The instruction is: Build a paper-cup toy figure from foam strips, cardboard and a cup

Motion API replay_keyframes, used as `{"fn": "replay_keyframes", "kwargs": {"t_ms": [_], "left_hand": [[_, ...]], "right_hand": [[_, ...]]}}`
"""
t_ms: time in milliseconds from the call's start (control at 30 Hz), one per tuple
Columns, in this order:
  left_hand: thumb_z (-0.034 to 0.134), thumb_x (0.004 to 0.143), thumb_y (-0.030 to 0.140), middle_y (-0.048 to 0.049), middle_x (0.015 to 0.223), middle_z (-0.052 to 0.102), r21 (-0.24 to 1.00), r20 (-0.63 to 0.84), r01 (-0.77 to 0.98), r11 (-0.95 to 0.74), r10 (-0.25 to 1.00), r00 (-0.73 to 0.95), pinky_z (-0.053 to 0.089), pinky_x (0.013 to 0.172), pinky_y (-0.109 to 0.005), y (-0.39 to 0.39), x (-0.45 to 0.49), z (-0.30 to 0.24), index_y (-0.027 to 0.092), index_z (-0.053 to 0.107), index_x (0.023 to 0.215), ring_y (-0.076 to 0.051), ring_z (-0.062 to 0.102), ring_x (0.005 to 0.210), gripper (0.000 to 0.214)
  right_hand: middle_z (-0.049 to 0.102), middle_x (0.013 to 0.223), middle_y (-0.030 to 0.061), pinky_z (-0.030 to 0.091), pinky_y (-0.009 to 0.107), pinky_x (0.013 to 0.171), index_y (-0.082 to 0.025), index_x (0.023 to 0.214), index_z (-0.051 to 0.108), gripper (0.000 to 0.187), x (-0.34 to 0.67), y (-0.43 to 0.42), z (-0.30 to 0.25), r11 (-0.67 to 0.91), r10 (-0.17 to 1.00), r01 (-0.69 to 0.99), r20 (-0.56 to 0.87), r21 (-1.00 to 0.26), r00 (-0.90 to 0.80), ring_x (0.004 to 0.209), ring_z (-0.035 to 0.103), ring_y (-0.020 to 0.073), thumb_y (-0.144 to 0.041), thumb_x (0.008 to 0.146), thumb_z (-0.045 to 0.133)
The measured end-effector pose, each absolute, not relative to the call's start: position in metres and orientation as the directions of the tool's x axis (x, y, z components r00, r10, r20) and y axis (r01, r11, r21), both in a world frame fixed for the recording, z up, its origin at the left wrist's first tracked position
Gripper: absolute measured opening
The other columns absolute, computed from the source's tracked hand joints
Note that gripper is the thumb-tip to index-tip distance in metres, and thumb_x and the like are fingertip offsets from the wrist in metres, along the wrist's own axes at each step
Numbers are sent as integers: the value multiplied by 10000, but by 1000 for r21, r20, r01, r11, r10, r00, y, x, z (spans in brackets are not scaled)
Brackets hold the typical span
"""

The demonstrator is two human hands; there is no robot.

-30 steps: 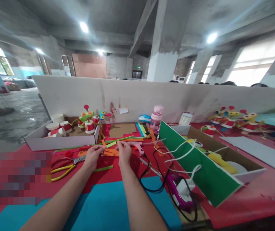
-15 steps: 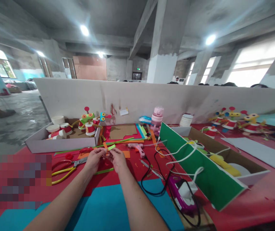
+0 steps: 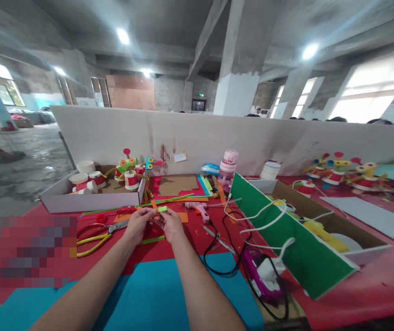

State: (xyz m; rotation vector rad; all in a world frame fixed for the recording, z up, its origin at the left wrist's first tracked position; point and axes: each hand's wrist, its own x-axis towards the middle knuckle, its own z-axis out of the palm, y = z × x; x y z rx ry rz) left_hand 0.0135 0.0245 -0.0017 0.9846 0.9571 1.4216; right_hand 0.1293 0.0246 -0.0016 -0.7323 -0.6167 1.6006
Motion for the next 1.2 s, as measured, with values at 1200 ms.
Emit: {"fn": "replay_keyframes", "kwargs": {"t_ms": [1200], "left_hand": [[788,518,323,-9,528,600,962,91,-245,-120,988,-126,349,494,-220,22,15,6,130,695,635,-85,469,481,244]], "right_hand": [[680,635,-15,537,235,591,-179,732,677,333,130,21,4,-129,992,-587,-105,-800,-75,528,589,86,-314,488,860]]}}
